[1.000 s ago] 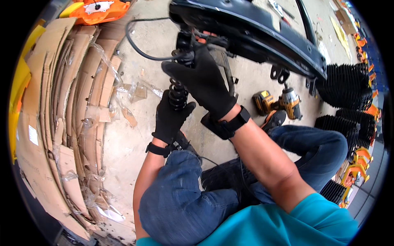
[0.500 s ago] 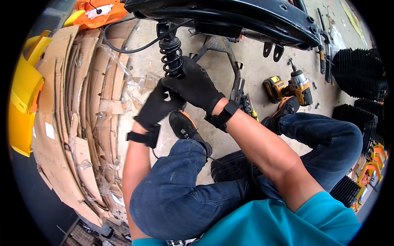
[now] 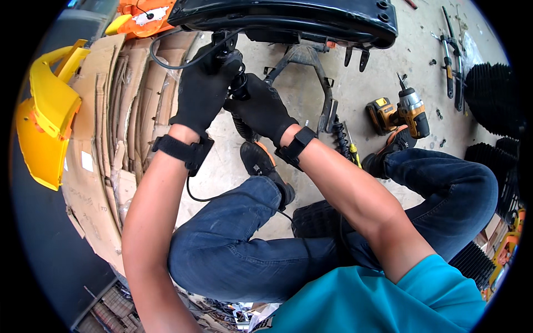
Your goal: The person removes a shock absorber from a motorcycle frame using a screwdriver and by hand, picks up a screw, and installs another shock absorber onto the frame by hand.
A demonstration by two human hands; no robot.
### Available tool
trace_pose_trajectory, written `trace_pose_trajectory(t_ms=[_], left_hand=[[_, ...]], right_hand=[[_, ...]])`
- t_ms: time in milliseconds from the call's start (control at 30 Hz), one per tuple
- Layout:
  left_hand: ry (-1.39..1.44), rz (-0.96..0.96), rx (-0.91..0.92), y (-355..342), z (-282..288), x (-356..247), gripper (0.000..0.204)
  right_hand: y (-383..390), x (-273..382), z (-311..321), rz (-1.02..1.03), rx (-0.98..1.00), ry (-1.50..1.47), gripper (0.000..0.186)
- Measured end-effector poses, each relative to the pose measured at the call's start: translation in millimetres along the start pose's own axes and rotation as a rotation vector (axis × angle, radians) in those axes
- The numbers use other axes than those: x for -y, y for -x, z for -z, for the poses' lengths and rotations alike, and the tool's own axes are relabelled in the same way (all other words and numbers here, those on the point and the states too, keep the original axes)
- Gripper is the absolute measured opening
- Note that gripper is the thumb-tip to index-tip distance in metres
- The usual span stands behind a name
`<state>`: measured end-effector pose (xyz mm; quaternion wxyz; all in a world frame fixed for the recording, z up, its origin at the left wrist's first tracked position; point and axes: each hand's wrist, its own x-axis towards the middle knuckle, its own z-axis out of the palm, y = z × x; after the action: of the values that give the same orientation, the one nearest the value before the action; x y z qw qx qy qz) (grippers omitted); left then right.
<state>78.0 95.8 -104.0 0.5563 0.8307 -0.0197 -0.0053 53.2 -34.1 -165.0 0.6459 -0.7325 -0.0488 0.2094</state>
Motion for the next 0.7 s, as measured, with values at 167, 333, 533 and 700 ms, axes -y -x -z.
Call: trace_pose_trajectory(t_ms=[167, 333, 533, 700], left_hand=[[-0.095, 0.021, -0.020, -0.5, -8.2, 1.4, 0.030], [-0.114, -0.039, -0.006, -3.7, -6.8, 7.0, 0.027], [-0.197, -0.144, -0.058, -6.6, -6.8, 9.2, 0.027], [-0.311, -0.191, -0.078, -8.2, -5.2, 10.4, 0.037]], right_hand=[[-2.1, -4.5, 1.4, 0.045, -0.011, -0.003, 0.039], [-8.6, -9.1, -0.5, 0.082, -0.066, 0.048, 0.037], [-17.6, -18.9, -3.7, 0.144, -0.118, 0.029, 0.039], [-29.3, -32.8, -1.2, 0.258, -0.132, 0.129, 0.043]])
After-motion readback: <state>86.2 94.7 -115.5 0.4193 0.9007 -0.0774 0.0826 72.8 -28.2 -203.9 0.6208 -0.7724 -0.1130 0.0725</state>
